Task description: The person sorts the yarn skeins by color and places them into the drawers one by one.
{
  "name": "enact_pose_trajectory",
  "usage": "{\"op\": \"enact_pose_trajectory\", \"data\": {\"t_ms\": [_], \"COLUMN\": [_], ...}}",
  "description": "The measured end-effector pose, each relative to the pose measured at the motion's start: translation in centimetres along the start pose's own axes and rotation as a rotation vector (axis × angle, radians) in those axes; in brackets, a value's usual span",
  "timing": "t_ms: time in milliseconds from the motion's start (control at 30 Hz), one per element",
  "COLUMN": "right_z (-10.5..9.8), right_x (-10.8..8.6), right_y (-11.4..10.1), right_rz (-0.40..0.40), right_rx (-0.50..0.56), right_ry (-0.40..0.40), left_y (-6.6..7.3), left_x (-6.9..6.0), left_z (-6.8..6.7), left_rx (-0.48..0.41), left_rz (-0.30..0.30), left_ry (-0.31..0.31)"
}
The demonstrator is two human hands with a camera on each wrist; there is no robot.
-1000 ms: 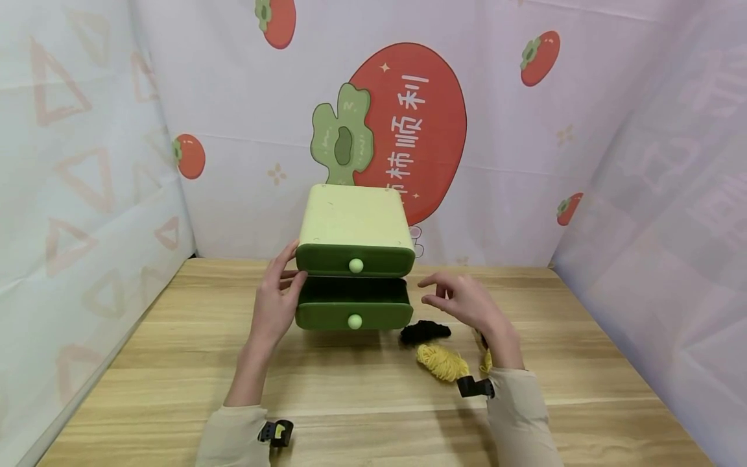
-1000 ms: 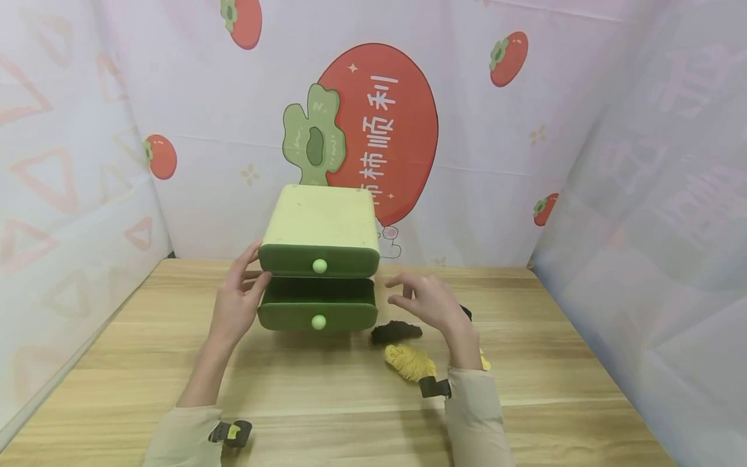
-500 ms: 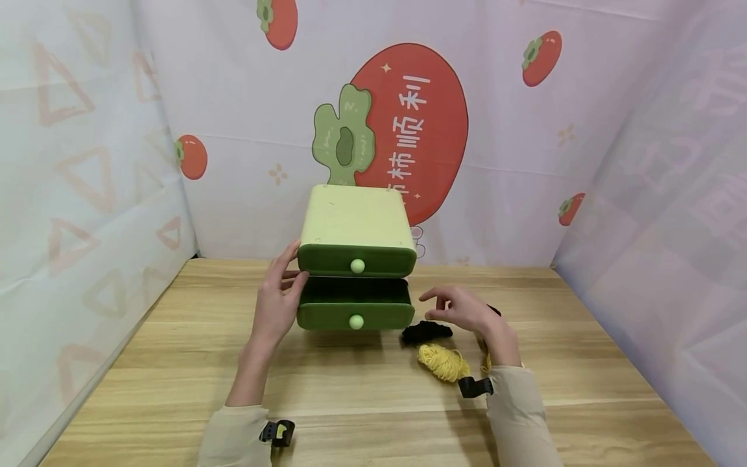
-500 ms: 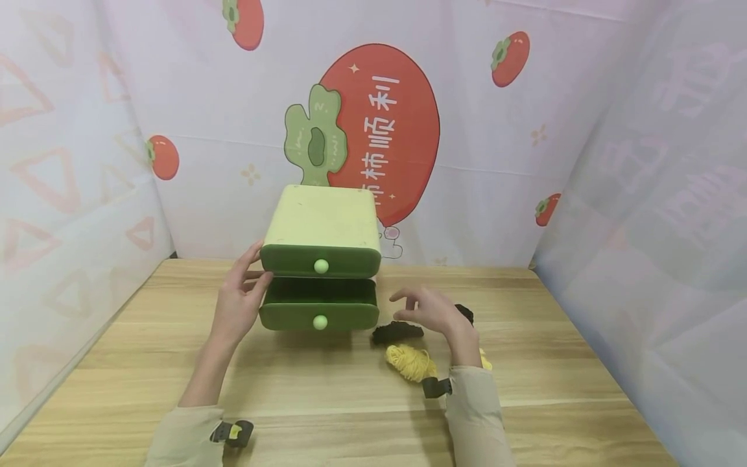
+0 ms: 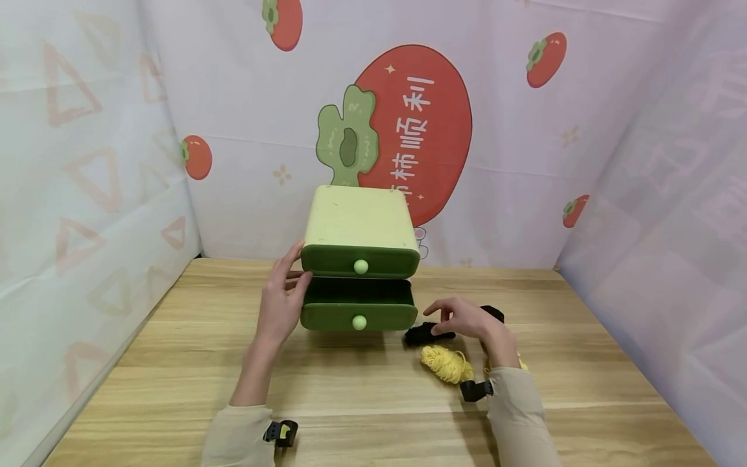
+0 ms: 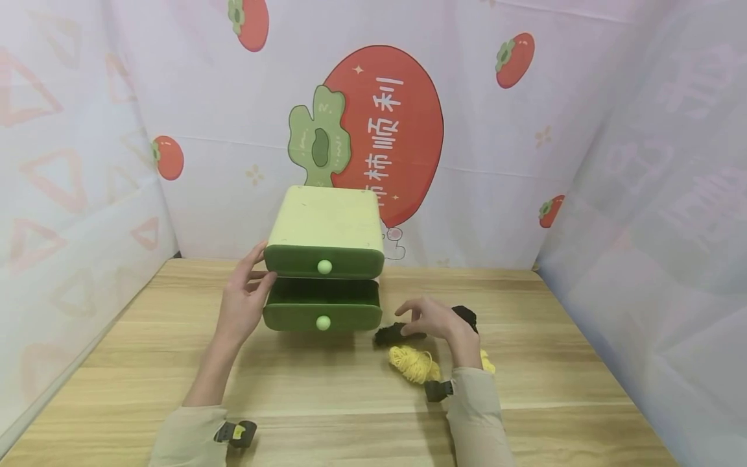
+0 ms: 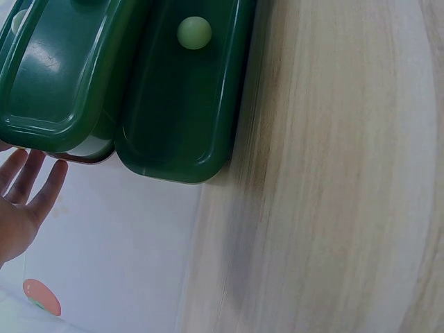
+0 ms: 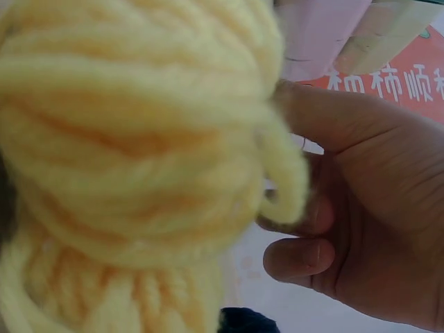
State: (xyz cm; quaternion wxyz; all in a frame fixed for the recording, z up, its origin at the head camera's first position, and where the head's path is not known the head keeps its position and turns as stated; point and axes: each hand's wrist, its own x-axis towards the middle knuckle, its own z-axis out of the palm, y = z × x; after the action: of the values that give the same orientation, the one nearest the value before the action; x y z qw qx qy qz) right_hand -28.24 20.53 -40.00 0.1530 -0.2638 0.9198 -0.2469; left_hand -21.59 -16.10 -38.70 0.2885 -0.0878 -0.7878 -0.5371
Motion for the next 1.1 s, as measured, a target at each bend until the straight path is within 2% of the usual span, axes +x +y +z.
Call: {"op": "enact_pose_trajectory", "data": {"t_ms": [200, 333, 700, 1100], "right_z": [0.1, 0.1, -0.2, -0.9], "right_x": [-0.1, 0.0, 0.0, -0.6], "right_y": [0.3, 0.4, 0.4, 0.1], "right_rz": [0.043, 0.042, 0.016, -0.025], "right_rx": [0.024, -0.003, -0.037, -0.016], "right_ry": [-0.061, -0.067, 0.012, 0.117], "left_y": [0.1, 0.2, 0.3, 0.2], "left_x": [0.0, 0.0, -0.1, -0.1], "left_z": [0.1, 0.1, 0.2, 0.2], "left_rx": [0.009, 0.016, 0.042, 0.045], "left_rz": [-0.012, -0.017, -0.010, -0.022], "left_ry": [0.007, 0.011, 0.015, 0.012]}}
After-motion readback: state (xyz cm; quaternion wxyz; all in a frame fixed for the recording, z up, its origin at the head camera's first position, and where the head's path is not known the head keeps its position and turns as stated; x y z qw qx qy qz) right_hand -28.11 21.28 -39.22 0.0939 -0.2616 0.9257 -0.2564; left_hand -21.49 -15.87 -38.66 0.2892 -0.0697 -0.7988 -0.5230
